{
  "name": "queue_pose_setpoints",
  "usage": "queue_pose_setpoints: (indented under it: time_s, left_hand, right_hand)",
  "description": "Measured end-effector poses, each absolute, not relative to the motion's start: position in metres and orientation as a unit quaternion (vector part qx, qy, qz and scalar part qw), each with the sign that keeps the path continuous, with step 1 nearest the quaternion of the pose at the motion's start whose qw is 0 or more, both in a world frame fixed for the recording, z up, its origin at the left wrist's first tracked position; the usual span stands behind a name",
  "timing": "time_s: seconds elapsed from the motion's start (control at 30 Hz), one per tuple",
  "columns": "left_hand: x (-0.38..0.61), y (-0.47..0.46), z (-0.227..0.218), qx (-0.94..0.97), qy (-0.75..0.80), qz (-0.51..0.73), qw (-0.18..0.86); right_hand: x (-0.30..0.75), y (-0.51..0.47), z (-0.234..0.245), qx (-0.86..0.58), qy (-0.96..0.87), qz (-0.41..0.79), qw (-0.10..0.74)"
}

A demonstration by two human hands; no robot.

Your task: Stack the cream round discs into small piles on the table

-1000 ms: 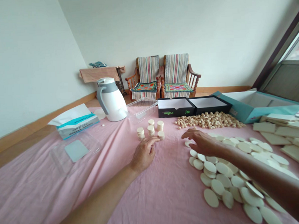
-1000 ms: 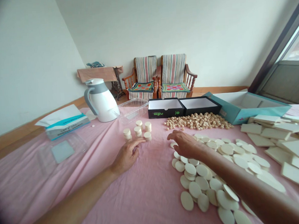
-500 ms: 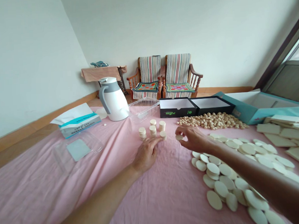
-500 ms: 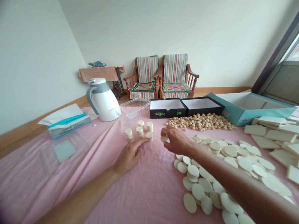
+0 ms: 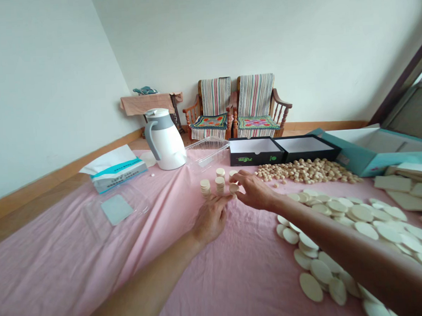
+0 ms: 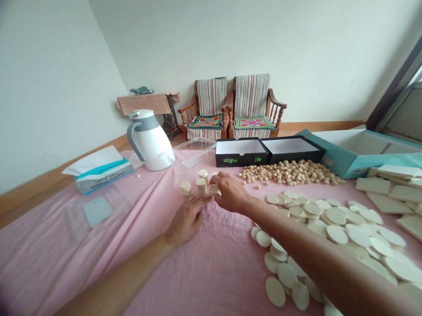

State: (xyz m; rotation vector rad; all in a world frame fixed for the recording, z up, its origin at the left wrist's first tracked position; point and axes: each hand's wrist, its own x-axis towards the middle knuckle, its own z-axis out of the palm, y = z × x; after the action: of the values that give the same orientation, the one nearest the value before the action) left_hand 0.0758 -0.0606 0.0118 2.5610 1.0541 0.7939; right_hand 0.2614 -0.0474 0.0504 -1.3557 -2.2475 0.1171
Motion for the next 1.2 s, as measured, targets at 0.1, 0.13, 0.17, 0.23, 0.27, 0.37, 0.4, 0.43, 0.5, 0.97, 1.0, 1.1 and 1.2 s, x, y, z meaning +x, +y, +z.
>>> queue_pose_setpoints:
  time_s: [0.1, 0.13, 0.17, 0.23, 0.27, 0.37, 0.4, 0.43, 0.5, 0.97, 1.0, 1.1, 1.2]
  left_hand:
    - [0.076, -0.061, 0.013, 0.884, 0.356, 0.274, 0.13]
    - [0.076, -0.061, 0.013, 0.884, 0.355, 0.274, 0.132]
    - [0.076, -0.061, 0.014, 0.883, 0.355, 0.275, 0.135]
    - [0.076, -0.061, 0.014, 0.883, 0.354, 0.276, 0.14]
    - [0.076, -0.061, 0.015, 0.882, 0.354, 0.276, 0.141]
    - [0.077, -0.061, 0.015, 0.88, 0.355, 0.281, 0.142]
    - [0.078, -0.061, 0.015, 0.879, 0.356, 0.283, 0.143]
    - [0.078, -0.061, 0.014, 0.877, 0.357, 0.287, 0.144]
    - [0.078, -0.061, 0.014, 0.873, 0.358, 0.296, 0.148]
    - [0.078, -0.061, 0.013, 0.864, 0.356, 0.319, 0.159]
    - [0.077, -0.062, 0.014, 0.863, 0.361, 0.316, 0.159]
    - [0.077, -0.063, 0.014, 0.855, 0.383, 0.311, 0.158]
    - [0.077, -0.062, 0.012, 0.851, 0.393, 0.312, 0.156]
  right_hand:
    - [0.272, -0.05, 0.055, -0.519, -0.809, 0.046, 0.27]
    - [0.277, -0.053, 0.058, -0.528, -0.805, 0.049, 0.267]
    - [0.283, -0.057, 0.061, -0.536, -0.803, 0.055, 0.255]
    - [0.295, -0.069, 0.067, -0.55, -0.808, 0.084, 0.194]
    - [0.302, -0.077, 0.07, -0.555, -0.811, 0.103, 0.154]
    - [0.319, -0.102, 0.076, -0.559, -0.816, 0.141, 0.043]
    - [0.324, -0.11, 0.076, -0.561, -0.816, 0.139, 0.018]
    - [0.328, -0.117, 0.076, -0.565, -0.814, 0.132, -0.001]
    - [0.333, -0.126, 0.074, -0.571, -0.813, 0.111, -0.023]
    - [0.329, -0.104, 0.048, -0.599, -0.791, 0.068, 0.102]
    - [0.332, -0.103, 0.048, -0.597, -0.791, 0.076, 0.105]
    - [0.338, -0.105, 0.052, -0.577, -0.803, 0.109, 0.097]
    - [0.339, -0.11, 0.051, -0.54, -0.826, 0.126, 0.102]
